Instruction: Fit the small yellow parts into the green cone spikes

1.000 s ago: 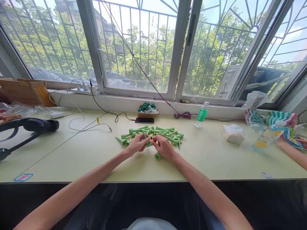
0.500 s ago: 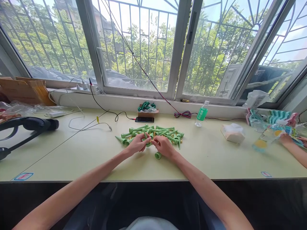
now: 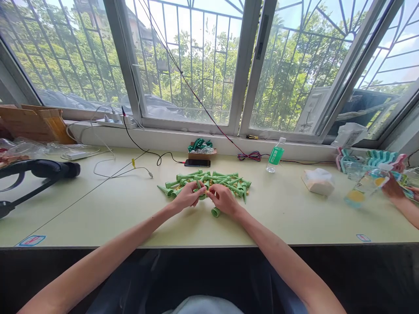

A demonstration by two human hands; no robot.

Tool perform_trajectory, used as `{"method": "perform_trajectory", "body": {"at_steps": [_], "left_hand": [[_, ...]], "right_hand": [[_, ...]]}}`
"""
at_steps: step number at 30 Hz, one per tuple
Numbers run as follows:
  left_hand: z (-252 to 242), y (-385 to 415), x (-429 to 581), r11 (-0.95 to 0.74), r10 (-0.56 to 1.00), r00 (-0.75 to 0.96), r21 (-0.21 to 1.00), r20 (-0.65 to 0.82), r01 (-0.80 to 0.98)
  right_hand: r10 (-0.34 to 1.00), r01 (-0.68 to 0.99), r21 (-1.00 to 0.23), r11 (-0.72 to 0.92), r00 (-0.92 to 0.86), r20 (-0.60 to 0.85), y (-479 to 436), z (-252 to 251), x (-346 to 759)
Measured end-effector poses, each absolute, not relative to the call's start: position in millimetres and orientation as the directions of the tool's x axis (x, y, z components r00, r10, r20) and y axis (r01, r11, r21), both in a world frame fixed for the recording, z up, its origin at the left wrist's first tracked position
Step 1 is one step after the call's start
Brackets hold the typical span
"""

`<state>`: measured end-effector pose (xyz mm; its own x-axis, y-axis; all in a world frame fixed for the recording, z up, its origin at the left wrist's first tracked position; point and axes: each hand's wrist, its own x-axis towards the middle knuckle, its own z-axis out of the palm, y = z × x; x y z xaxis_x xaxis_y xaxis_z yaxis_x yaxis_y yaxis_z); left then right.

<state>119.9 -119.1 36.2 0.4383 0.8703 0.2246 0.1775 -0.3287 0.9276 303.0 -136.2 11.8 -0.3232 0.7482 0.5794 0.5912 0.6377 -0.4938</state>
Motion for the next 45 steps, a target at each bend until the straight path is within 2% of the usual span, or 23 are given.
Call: {"method": "perform_trajectory", "body": {"at_steps": [6,12,26,34,45], "left_hand": [[37.7,-120.6,120.0,-0.316,0.874,0.437,0.932,0.213,0.178],[35.0,-118.3,119.9,-0.333,0.868,0.438,0.928,0.232,0.167],[34.6,-118.5,119.7,-0.355,0.860,0.454,0.912,0.232,0.206],[33.8,-117.9,119.4,-0.351,0.866,0.446,0.910,0.226,0.220],[32.2,-117.4,119.2,-0.379,0.856,0.456,0.895,0.244,0.234]], "right_hand": [[0.750,0.611,-0.480,0.630,-0.319,0.579,-135.0,10.6,303.5],[0.770,0.587,-0.529,0.613,-0.293,0.568,-138.9,14.5,302.7],[0.749,0.609,-0.473,0.637,-0.343,0.567,-134.3,9.3,303.5],[0.779,0.601,-0.518,0.609,-0.329,0.534,-134.6,10.0,303.9],[0.769,0.596,-0.505,0.624,-0.354,0.532,-132.5,8.9,304.3]]}}
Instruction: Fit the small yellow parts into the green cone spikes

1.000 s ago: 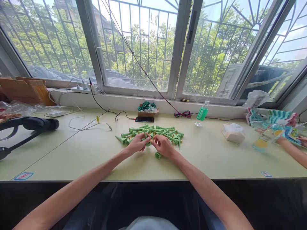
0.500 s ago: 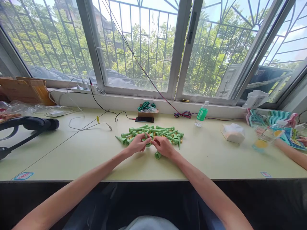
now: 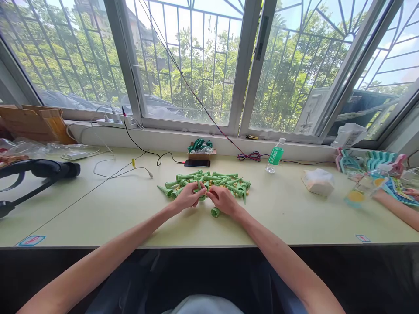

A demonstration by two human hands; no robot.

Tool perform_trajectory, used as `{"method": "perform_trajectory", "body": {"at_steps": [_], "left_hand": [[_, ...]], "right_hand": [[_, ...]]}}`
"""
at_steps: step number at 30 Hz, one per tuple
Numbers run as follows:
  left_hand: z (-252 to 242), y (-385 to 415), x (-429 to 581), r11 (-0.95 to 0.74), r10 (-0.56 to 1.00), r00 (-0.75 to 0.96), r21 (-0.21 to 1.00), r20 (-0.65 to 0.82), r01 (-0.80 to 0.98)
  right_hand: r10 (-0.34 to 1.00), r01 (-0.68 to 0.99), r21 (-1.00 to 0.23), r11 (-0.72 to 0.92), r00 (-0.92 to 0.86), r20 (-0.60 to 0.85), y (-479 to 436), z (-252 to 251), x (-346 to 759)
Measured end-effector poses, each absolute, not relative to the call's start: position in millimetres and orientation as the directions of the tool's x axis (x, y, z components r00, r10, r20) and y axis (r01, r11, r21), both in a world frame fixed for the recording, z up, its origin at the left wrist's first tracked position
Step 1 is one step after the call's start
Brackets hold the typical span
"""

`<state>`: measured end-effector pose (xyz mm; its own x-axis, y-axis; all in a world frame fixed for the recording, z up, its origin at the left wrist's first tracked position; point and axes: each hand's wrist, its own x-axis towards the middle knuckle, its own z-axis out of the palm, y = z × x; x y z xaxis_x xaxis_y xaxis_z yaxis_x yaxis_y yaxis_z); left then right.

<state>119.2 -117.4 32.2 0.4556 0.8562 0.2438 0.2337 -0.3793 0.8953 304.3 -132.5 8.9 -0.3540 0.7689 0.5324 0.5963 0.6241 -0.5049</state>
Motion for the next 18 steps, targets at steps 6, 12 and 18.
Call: {"method": "perform_trajectory", "body": {"at_steps": [6,12,18], "left_hand": [[32.5,-117.2,119.2,-0.375,0.857,0.455,0.897,0.241,0.232],[32.6,-116.9,119.1,-0.374,0.860,0.449,0.897,0.241,0.235],[31.7,-116.5,118.5,-0.383,0.855,0.455,0.894,0.247,0.235]], "right_hand": [[0.770,0.599,-0.505,0.622,-0.350,0.533,-131.7,7.6,305.0],[0.774,0.582,-0.522,0.624,-0.365,0.518,-133.1,8.0,305.2],[0.766,0.599,-0.496,0.628,-0.367,0.527,-133.6,9.3,305.1]]}}
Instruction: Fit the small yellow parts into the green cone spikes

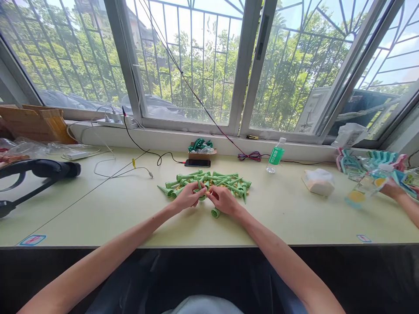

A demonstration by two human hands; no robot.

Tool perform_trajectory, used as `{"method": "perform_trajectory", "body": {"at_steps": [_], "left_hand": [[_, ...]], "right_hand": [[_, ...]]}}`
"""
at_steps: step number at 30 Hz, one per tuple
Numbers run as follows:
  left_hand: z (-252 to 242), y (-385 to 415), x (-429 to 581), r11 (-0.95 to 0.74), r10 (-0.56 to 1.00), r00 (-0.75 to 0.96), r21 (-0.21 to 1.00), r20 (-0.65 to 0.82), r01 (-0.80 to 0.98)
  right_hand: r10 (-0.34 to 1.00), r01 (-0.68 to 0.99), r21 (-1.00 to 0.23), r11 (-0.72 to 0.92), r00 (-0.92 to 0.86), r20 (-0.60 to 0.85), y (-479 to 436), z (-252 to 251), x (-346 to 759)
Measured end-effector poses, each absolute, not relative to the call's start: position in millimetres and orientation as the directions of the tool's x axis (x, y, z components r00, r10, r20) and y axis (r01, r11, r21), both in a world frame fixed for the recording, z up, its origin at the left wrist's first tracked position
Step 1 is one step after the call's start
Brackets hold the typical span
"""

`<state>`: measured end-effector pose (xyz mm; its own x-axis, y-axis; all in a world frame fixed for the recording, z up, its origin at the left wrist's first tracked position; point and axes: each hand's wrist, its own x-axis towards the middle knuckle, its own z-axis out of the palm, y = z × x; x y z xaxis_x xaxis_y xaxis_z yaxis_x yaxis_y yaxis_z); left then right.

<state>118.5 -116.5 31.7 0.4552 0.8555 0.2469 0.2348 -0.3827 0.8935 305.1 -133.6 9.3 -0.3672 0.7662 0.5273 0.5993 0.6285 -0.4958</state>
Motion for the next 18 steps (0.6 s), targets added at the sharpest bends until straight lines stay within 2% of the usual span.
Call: {"method": "perform_trajectory", "body": {"at_steps": [18], "left_hand": [[30.1,-115.4,117.8,-0.404,0.844,0.472,0.881,0.255,0.245]], "right_hand": [[0.780,0.604,-0.506,0.616,-0.373,0.503,-132.3,7.1,306.0]]}}
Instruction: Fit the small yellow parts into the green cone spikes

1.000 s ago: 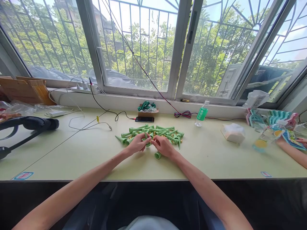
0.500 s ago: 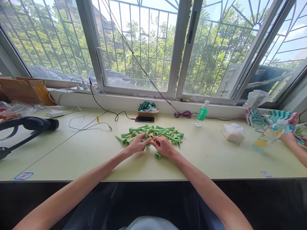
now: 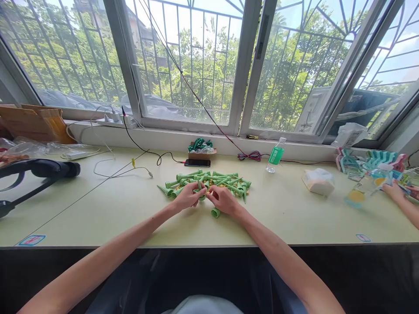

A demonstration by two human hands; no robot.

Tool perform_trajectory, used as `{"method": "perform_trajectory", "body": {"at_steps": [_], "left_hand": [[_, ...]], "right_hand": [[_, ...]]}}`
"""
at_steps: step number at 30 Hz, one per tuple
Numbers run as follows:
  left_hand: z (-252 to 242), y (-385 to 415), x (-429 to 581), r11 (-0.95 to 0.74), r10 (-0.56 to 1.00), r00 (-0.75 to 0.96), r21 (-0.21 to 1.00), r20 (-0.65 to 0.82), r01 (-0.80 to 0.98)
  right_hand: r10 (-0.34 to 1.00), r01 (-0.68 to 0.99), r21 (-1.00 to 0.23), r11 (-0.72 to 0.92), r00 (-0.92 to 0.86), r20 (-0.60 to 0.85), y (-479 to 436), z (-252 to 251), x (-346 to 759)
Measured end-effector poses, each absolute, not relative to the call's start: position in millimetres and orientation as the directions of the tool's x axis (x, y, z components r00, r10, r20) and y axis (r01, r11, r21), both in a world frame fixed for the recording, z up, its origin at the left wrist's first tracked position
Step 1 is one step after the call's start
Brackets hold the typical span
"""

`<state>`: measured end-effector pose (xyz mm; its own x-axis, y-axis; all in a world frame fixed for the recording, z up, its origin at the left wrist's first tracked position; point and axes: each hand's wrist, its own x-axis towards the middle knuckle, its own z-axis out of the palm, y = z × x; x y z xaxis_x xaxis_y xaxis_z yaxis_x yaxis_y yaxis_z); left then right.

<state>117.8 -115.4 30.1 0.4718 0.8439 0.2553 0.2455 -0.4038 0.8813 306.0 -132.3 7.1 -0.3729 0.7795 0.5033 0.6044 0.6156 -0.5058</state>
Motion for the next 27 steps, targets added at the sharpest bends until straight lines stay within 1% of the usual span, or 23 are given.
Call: {"method": "perform_trajectory", "body": {"at_steps": [5,18,27], "left_hand": [[31.8,-116.7,118.1,-0.404,0.847,0.467,0.879,0.254,0.253],[31.4,-116.6,118.3,-0.409,0.841,0.481,0.873,0.247,0.267],[31.0,-116.9,118.8,-0.393,0.854,0.462,0.879,0.240,0.270]], "right_hand": [[0.782,0.592,-0.521,0.615,-0.373,0.500,-132.6,7.1,305.8],[0.763,0.587,-0.496,0.639,-0.404,0.505,-131.0,6.9,307.2],[0.784,0.575,-0.538,0.616,-0.382,0.490,-131.8,5.5,307.6]]}}
